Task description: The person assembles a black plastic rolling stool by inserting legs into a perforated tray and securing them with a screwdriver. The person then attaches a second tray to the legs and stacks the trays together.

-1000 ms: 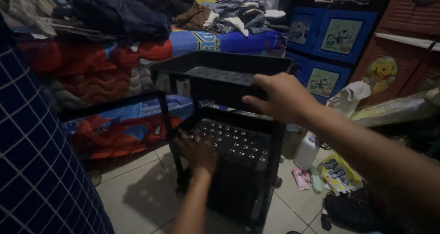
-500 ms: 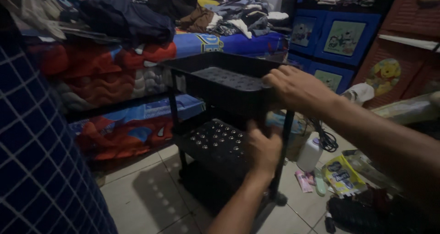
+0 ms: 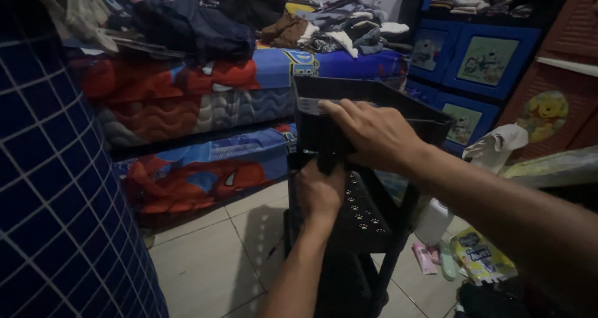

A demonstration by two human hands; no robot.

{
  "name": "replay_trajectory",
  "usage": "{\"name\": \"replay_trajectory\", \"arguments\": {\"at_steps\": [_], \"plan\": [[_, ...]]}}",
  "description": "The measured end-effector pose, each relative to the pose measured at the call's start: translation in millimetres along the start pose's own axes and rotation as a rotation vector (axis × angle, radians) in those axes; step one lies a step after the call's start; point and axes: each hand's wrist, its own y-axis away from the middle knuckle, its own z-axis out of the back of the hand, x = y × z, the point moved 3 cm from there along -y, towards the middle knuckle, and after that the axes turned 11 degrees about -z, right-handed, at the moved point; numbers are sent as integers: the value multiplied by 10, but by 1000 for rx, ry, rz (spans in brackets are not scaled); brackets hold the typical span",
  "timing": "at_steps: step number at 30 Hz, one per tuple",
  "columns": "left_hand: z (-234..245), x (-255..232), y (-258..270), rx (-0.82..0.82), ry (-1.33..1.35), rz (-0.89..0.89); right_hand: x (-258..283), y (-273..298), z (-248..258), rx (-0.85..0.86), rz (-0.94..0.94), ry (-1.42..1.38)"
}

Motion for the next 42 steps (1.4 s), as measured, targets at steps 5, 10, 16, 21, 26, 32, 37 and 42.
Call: {"name": "replay_trajectory", "arguments": {"at_steps": [5,10,16,21,26,32,37,42], "plan": [[39,68,-72,72,95,-83,-44,-107,-11,90,63,-32],[117,107,-110,279,122,49,2,-162,-9,111,63,-35],[128,92,-27,-142,-51,-97,110,-210,6,158,-100,-19],[83,215,-135,-52,22,-186,73,-219,-21,165,-45,-31],[157,249,-232,217,340,-212,-19,-232,-27,109,88,-85],[110,197,-172,79,154,-111,-1,-207,-57,118,-21,-58],[45,184,-87,-154,-130,-90,18,-233,-62,151,-76,-45],[79,282,-237,268,295,43,-39,-243,-10,167,0,-60]]}}
